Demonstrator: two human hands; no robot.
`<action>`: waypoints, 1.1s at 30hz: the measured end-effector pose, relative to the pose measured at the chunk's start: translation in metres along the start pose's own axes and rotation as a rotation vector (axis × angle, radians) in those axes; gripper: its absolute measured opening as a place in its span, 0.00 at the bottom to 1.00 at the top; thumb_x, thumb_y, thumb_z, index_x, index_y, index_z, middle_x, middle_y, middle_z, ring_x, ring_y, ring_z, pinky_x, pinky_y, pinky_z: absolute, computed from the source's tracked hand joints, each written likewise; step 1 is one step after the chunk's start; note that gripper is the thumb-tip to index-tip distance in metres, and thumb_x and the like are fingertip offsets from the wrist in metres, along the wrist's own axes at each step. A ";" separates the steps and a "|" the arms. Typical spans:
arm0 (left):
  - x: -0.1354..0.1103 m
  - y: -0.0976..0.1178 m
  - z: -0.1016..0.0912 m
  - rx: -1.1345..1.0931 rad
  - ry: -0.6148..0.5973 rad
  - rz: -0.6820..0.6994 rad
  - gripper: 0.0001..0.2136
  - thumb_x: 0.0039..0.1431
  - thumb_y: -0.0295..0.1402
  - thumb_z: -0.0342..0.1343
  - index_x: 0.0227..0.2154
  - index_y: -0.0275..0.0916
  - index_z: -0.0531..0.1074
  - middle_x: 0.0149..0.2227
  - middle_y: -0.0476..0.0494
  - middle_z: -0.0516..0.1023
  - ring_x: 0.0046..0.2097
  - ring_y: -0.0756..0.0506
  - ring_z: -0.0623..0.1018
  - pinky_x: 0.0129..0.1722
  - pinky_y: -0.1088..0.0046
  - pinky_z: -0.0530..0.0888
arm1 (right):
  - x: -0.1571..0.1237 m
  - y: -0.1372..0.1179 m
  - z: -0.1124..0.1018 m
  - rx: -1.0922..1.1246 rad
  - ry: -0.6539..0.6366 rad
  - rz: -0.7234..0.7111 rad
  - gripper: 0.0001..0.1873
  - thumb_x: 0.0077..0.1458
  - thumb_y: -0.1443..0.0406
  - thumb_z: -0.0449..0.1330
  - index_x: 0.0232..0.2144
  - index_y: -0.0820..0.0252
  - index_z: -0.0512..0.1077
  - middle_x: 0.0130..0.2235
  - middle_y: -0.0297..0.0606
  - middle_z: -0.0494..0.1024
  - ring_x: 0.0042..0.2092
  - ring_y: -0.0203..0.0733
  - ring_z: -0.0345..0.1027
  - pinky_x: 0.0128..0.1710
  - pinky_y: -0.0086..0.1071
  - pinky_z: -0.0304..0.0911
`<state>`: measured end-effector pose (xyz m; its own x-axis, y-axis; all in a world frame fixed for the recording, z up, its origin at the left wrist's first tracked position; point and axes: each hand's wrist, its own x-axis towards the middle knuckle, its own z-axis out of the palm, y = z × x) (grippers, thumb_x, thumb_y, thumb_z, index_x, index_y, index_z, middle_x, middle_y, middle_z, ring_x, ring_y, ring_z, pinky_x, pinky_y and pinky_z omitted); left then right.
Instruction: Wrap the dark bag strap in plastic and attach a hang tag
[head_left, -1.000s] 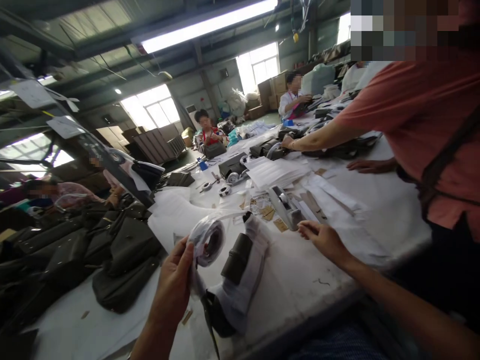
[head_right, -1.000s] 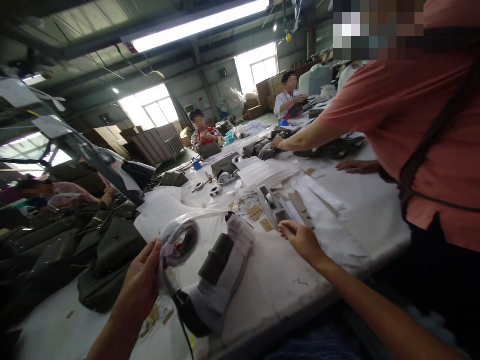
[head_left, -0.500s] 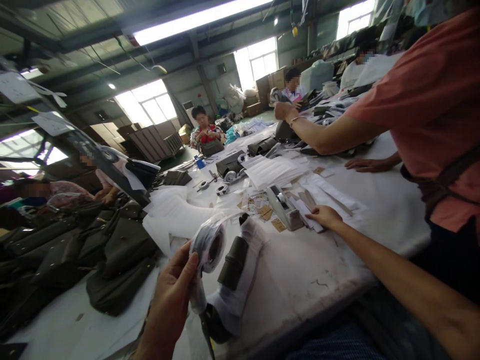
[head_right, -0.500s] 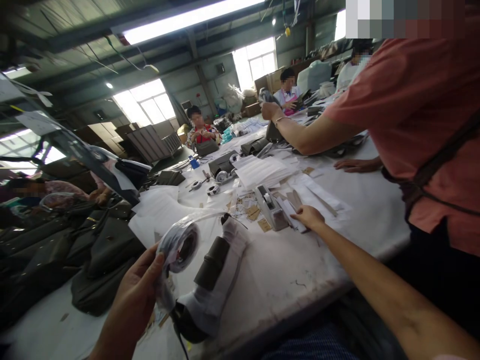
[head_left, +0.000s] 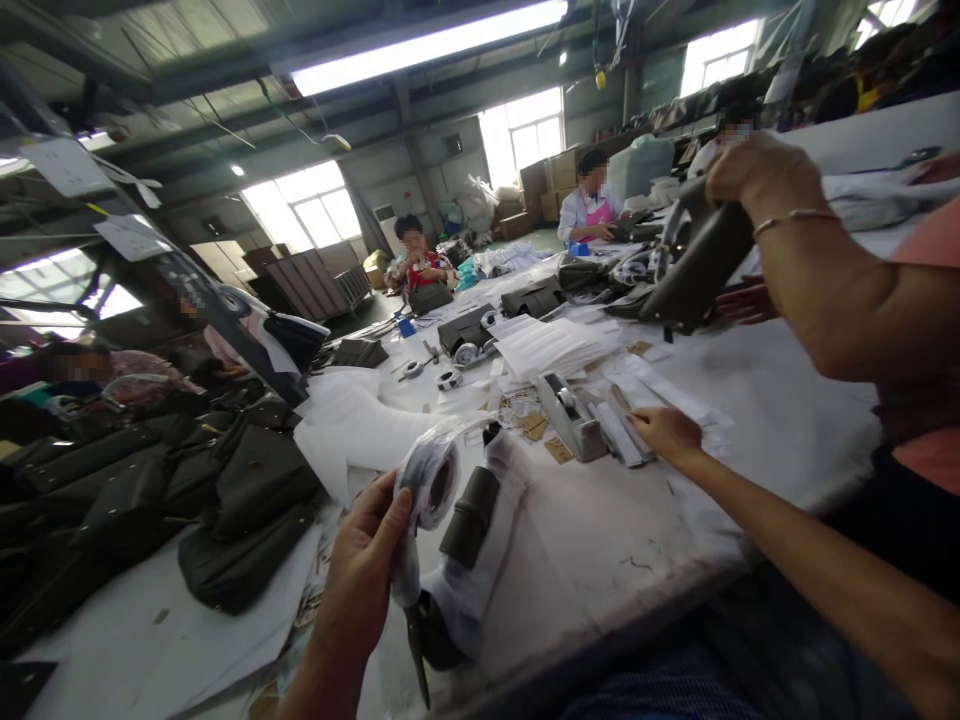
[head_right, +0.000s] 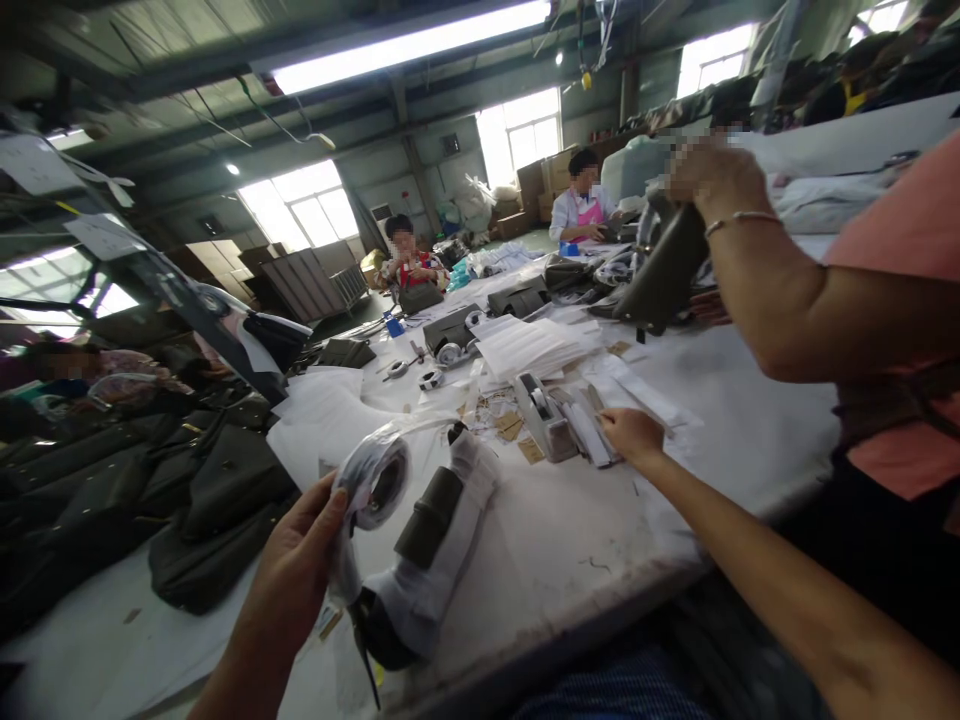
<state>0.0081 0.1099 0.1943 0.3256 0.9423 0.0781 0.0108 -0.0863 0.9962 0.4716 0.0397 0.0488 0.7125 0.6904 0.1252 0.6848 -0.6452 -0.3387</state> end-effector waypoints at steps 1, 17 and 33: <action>-0.001 0.001 0.000 0.001 0.013 0.006 0.27 0.55 0.47 0.65 0.55 0.40 0.72 0.49 0.42 0.80 0.54 0.40 0.77 0.53 0.68 0.72 | -0.010 0.000 -0.002 -0.006 0.040 -0.029 0.19 0.64 0.56 0.52 0.46 0.54 0.80 0.46 0.44 0.81 0.44 0.51 0.75 0.32 0.34 0.58; -0.004 0.004 0.006 -0.100 0.010 0.017 0.22 0.55 0.43 0.65 0.50 0.40 0.75 0.46 0.44 0.81 0.51 0.43 0.77 0.51 0.72 0.71 | -0.117 -0.003 0.039 0.086 -0.267 -0.416 0.12 0.58 0.63 0.60 0.44 0.54 0.76 0.49 0.43 0.78 0.53 0.52 0.68 0.53 0.40 0.62; 0.003 0.017 -0.001 -0.123 -0.126 -0.028 0.21 0.56 0.43 0.64 0.50 0.38 0.77 0.41 0.43 0.82 0.41 0.48 0.77 0.42 0.77 0.70 | -0.134 -0.075 -0.014 0.774 -0.433 -0.375 0.23 0.46 0.42 0.63 0.33 0.50 0.81 0.36 0.41 0.82 0.39 0.56 0.74 0.39 0.41 0.68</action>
<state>0.0086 0.1115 0.2118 0.4428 0.8951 0.0524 -0.0914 -0.0130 0.9957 0.3270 -0.0096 0.0708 0.2434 0.9687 0.0481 0.4552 -0.0703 -0.8876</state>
